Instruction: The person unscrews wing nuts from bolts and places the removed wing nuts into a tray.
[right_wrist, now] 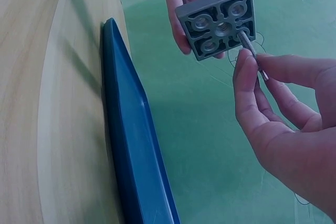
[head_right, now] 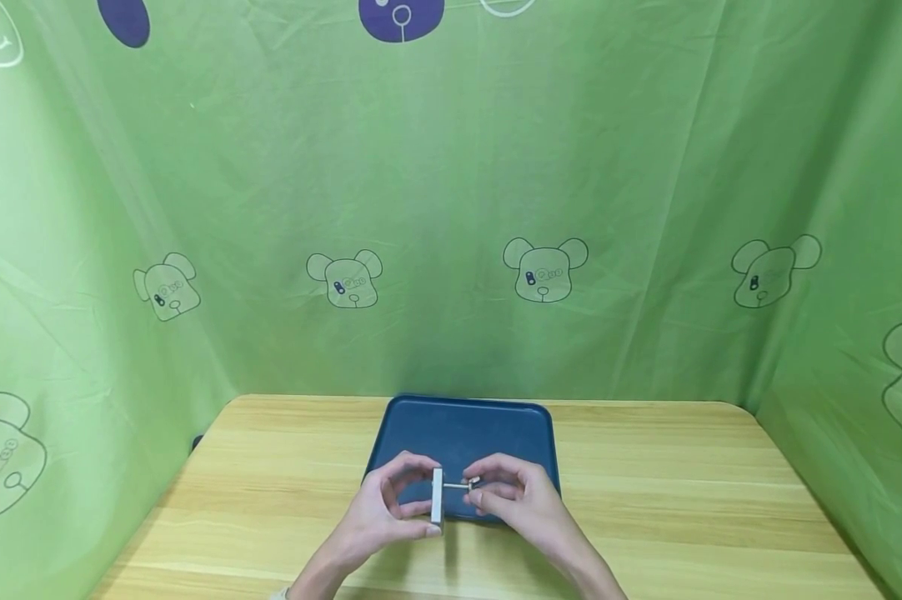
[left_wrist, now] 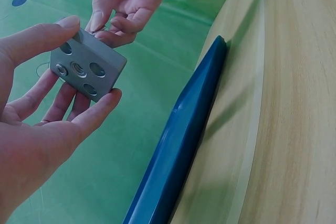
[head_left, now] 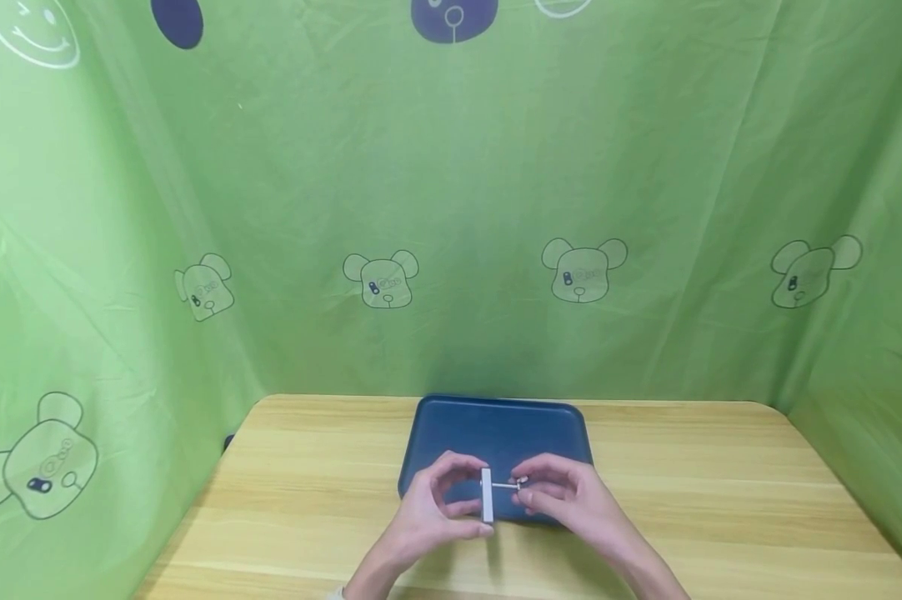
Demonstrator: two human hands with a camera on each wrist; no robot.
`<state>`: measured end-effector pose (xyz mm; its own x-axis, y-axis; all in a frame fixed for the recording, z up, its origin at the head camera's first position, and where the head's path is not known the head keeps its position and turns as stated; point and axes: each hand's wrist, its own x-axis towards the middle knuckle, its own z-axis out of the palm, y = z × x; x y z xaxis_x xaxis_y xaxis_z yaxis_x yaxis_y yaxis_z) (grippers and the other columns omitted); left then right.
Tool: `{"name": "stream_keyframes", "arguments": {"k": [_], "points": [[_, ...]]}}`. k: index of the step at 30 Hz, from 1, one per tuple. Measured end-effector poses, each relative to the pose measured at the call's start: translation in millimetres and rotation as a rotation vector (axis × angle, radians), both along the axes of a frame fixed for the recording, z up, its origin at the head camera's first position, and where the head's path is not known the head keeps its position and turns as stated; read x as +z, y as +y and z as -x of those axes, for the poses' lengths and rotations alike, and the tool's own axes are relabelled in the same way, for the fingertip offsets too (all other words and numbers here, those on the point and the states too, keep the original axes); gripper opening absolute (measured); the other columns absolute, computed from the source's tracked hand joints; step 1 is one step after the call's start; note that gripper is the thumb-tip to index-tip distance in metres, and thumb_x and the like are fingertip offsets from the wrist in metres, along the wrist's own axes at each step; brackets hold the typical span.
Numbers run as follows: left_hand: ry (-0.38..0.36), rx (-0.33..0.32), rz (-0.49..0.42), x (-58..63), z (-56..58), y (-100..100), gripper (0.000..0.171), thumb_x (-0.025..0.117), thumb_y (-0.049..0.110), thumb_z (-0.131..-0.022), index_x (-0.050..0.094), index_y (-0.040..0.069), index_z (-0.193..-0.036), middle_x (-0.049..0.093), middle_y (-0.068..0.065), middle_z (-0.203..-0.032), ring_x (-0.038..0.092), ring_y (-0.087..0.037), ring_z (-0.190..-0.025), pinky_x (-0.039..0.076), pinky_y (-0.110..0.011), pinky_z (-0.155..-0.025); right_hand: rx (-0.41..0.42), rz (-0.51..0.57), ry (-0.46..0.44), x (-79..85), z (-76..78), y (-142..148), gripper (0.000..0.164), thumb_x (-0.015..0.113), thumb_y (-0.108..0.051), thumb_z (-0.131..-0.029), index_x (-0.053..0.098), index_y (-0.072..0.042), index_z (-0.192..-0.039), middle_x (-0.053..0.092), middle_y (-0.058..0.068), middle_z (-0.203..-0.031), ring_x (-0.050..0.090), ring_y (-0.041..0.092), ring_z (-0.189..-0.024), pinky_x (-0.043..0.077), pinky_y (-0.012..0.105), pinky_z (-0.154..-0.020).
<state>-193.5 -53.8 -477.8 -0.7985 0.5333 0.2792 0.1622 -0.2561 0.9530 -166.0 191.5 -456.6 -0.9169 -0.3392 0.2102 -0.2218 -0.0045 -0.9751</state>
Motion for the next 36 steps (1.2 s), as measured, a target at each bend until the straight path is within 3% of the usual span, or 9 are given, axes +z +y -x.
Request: {"name": "stream_keyframes", "arguments": {"k": [7,12,22,29,36], "points": [[-0.010,0.012,0.016,1.2,-0.2,0.1,0.069,0.082,-0.016,-0.068,0.058,-0.003,-0.131,0.054,-0.019,-0.134,0.055,-0.028,-0.127,0.056,-0.050,-0.104,-0.032,-0.037,-0.013,0.6,-0.7,-1.2,0.037,0.073,0.000,-0.090,0.061,0.014,-0.122,0.065,0.032,-0.118,0.071,0.028,-0.104,0.063,0.029,-0.092],[-0.008,0.018,0.018,1.5,-0.3,0.0,0.069,0.082,-0.016,-0.068,0.058,-0.001,-0.131,0.054,-0.018,-0.134,0.054,-0.028,-0.127,0.056,-0.050,-0.104,-0.039,-0.056,-0.014,0.8,-0.7,-1.7,0.036,0.074,-0.001,-0.090,0.062,0.014,-0.121,0.067,0.029,-0.116,0.072,0.028,-0.103,0.063,0.027,-0.091],[-0.016,0.021,0.019,2.6,-0.7,-1.0,0.069,0.082,-0.016,-0.067,0.058,-0.002,-0.131,0.053,-0.020,-0.135,0.055,-0.026,-0.126,0.057,-0.049,-0.104,-0.010,-0.033,0.008,-1.2,0.7,-1.0,0.028,0.068,0.001,-0.094,0.062,0.014,-0.119,0.067,0.029,-0.111,0.073,0.027,-0.098,0.066,0.035,-0.086],[-0.015,0.016,0.012,1.8,-0.4,-1.0,0.070,0.081,-0.017,-0.067,0.057,-0.003,-0.131,0.054,-0.018,-0.134,0.053,-0.035,-0.129,0.056,-0.050,-0.104,-0.027,-0.036,-0.025,-1.7,0.2,-0.2,0.031,0.066,0.002,-0.094,0.060,0.014,-0.122,0.065,0.034,-0.117,0.074,0.027,-0.096,0.067,0.042,-0.081],[-0.022,0.015,0.010,2.1,-0.4,-0.7,0.069,0.081,-0.017,-0.067,0.058,-0.003,-0.131,0.051,-0.026,-0.136,0.051,-0.041,-0.129,0.056,-0.050,-0.104,-0.056,-0.059,-0.050,-1.7,0.0,-0.2,0.030,0.066,0.002,-0.093,0.060,0.015,-0.120,0.067,0.031,-0.114,0.074,0.026,-0.094,0.067,0.041,-0.080]]}}
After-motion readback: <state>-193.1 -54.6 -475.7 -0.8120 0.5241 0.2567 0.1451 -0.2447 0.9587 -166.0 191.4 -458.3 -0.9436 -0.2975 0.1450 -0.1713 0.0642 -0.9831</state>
